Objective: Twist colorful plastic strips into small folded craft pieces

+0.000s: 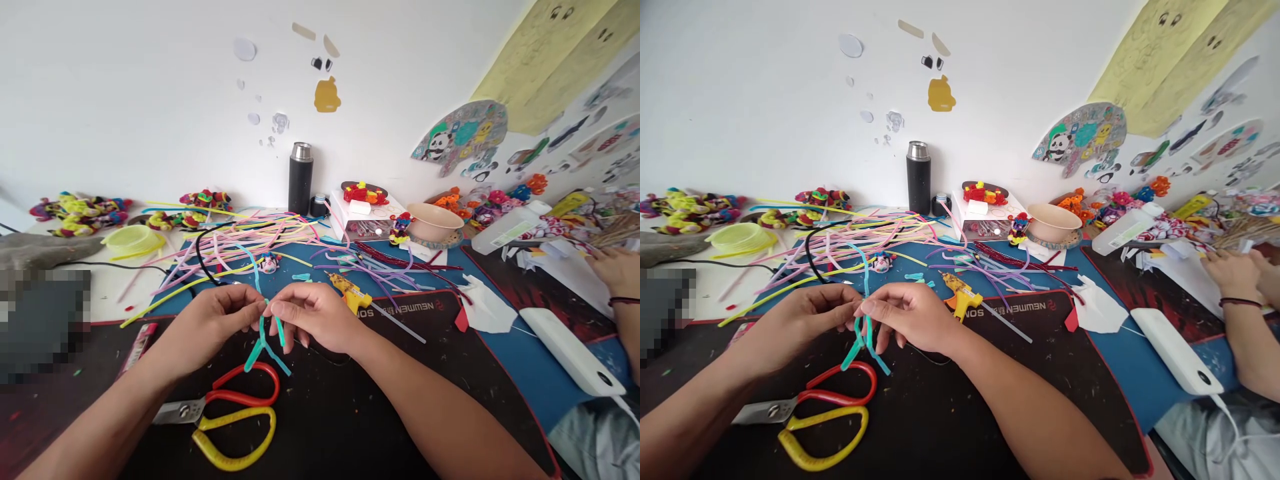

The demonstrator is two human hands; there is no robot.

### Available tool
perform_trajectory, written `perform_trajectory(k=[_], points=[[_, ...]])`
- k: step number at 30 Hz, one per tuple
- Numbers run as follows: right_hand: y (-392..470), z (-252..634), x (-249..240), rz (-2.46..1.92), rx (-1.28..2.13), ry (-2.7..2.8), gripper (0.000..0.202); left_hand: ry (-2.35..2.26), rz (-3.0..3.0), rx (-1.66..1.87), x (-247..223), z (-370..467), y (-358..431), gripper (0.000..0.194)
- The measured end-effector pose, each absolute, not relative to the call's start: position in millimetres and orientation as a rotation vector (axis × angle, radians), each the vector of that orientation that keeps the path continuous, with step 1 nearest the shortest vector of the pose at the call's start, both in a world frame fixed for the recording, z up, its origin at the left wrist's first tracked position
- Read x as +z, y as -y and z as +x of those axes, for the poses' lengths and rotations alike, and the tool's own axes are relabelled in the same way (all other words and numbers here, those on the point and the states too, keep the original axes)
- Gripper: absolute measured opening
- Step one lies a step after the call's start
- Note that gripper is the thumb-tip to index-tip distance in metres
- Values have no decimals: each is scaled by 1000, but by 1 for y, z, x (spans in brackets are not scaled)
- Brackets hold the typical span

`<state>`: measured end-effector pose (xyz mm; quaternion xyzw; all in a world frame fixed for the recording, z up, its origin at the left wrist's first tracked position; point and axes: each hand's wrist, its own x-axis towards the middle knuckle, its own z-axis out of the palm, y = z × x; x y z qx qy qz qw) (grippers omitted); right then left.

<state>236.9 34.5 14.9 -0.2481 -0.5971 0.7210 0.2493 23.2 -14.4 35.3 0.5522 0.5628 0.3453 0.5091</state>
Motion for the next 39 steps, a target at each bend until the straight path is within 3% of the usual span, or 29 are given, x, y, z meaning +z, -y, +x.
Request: perform_trajectory(k=[16,23,31,39], points=[[-36,237,14,-773,2048,1586,46,-1240,1378,890,34,21,23,46],[-35,240,11,-892,1732,1833,39,-1230,1286,826,33,16,23,42],[-35,239,11,-878,1544,1906,34,-1067,903,830,30,22,22,51],[-37,243,13,-814,821,2224,15,-1146,976,757,28,10,18,47]])
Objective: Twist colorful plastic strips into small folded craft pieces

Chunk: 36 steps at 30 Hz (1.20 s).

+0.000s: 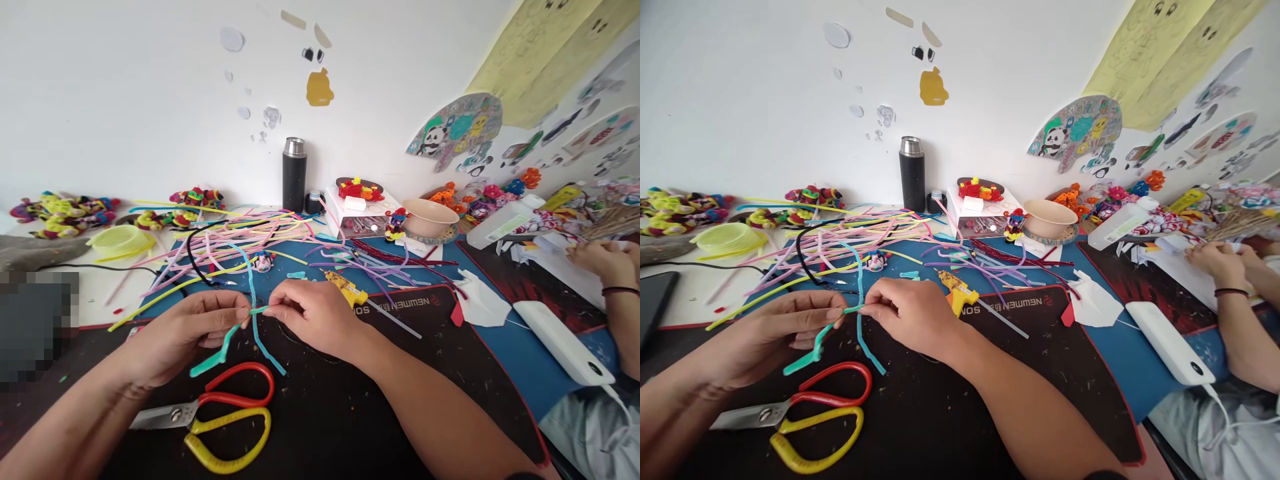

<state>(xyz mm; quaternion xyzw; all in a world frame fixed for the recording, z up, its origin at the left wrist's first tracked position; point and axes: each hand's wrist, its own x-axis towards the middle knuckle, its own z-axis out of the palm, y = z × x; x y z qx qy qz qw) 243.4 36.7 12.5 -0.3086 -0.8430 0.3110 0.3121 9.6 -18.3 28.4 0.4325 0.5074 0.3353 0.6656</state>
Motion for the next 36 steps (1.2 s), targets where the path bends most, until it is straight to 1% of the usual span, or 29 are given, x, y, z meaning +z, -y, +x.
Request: perform_trajectory(k=[4,8,11,17,23,28,33,36], points=[[-40,243,10,-813,698,2381,15,-1389,1398,674,28,9,15,46],[-42,244,10,-891,718,2363,15,-1399,1578,690,26,14,17,41],[-41,245,10,-900,768,2312,14,-1376,1619,725,25,15,19,43],[-41,244,14,-945,872,2241,15,-1378,1628,591,21,6,16,46],[-45,247,22,-1025,756,2381,13,-1597,1733,475,23,-17,11,52],[-50,249,20,-1073,687,2440,13,-1691,1772,529,33,-21,10,60],[-48,249,15,-993,783,2378,11,-1591,1715,604,39,-9,11,54],[-43,248,16,-915,899,2299,21,-1519,1692,658,40,3,14,52]])
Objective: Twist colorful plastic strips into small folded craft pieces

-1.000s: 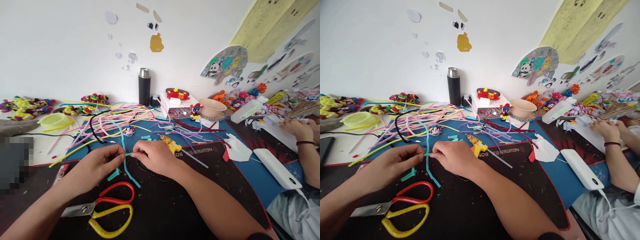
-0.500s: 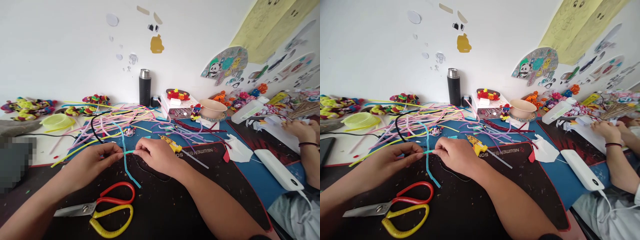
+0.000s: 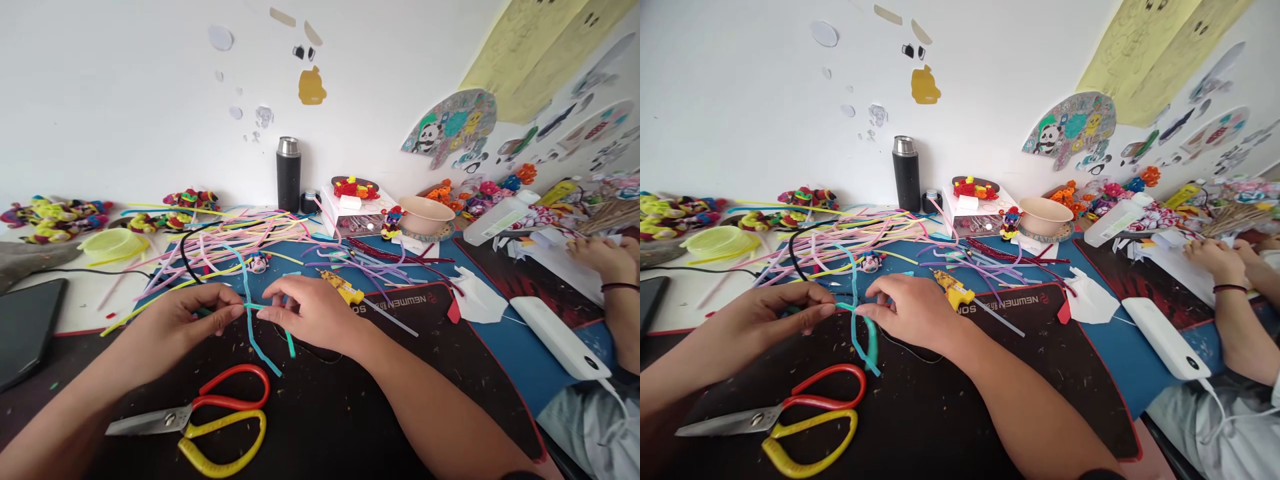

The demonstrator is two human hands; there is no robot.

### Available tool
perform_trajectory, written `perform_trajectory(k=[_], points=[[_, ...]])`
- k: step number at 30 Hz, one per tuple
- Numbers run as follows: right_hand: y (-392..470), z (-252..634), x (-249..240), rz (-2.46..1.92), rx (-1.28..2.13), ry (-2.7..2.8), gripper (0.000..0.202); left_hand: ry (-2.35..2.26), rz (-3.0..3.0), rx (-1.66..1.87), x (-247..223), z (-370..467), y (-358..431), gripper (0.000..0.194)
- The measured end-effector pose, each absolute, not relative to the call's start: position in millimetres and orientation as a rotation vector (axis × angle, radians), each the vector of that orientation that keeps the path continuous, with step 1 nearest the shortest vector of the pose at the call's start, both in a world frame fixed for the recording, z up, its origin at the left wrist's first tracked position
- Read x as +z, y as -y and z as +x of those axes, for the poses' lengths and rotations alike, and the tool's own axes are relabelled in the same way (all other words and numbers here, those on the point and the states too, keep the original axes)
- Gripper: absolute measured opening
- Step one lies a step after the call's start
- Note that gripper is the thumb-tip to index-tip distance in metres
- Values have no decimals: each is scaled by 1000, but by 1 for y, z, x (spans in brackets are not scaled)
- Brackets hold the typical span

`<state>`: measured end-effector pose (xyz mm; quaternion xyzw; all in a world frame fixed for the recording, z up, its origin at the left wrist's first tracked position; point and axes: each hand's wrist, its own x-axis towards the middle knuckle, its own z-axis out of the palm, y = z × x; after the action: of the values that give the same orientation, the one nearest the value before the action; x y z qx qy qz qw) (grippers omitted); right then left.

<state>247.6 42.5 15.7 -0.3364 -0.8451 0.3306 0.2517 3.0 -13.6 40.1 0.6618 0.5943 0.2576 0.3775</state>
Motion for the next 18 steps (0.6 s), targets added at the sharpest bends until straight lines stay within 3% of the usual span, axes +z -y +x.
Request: perform_trajectory(k=[7,12,18], points=[[-34,243,19,-921,1234,2196,18,-1335,1545,766,27,9,19,36],[-39,245,15,-930,1368,1999,22,-1392,1406,875,29,-9,18,46],[-41,246,12,-941,1341,2003,24,-1493,1487,844,40,-9,15,44]])
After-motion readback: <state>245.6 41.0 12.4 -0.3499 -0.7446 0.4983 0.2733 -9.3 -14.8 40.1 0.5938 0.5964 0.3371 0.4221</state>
